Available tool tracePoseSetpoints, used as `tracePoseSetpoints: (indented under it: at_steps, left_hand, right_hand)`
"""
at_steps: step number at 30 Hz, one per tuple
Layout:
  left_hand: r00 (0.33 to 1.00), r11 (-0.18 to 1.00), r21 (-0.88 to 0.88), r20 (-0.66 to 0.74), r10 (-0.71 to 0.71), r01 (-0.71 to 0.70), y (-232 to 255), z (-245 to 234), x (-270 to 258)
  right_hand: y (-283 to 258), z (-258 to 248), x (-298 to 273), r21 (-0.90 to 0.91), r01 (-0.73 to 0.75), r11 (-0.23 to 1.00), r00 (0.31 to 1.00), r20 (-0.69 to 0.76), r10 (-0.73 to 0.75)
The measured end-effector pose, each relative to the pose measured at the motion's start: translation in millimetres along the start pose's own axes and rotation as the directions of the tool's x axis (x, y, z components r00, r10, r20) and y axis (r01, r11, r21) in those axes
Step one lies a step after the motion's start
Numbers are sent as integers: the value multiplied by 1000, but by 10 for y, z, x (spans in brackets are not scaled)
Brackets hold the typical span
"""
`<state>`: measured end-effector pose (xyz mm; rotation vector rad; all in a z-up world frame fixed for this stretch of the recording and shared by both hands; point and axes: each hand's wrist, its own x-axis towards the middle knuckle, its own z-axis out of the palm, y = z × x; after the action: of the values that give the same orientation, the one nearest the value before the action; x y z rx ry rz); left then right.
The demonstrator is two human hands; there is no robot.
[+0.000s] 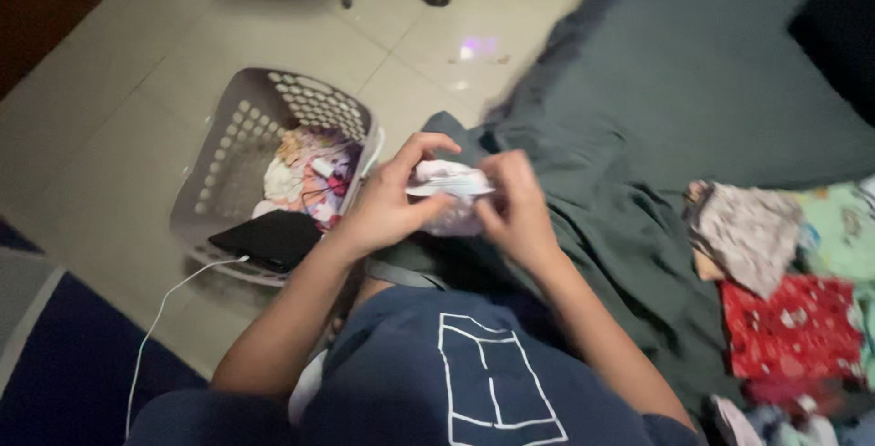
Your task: The person folds multiple small garments one at a time on a bed, including socks, underwear, and shirts. Each item is unfolded, smoothed, and folded into a compact shape before being placed in a pile on the bed.
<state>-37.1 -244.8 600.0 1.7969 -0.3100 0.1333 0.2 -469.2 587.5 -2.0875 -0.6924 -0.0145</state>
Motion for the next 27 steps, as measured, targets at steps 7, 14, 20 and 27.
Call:
tracePoseSetpoints:
  at_steps: [7,14,20,27]
  left_hand:
    - [990,930,338,50,134,-143,392,53,168]
    - [954,885,459,-227,194,-71,160,63,252]
    - [871,800,591,-441,217,100,-284,-33,372]
    - [963,981,-166,-266,53,-100,-447,-353,425]
  right_hand:
    - [115,-781,-110,-185,-92,978,896,-444,1]
    - [195,-1222,-429,-319,-166,933,867,-499,-16]
    - [228,-1231,-654,-292,-188,938,963,-244,117]
    - [365,-1358,-812,507,-176,844,978,-11,210]
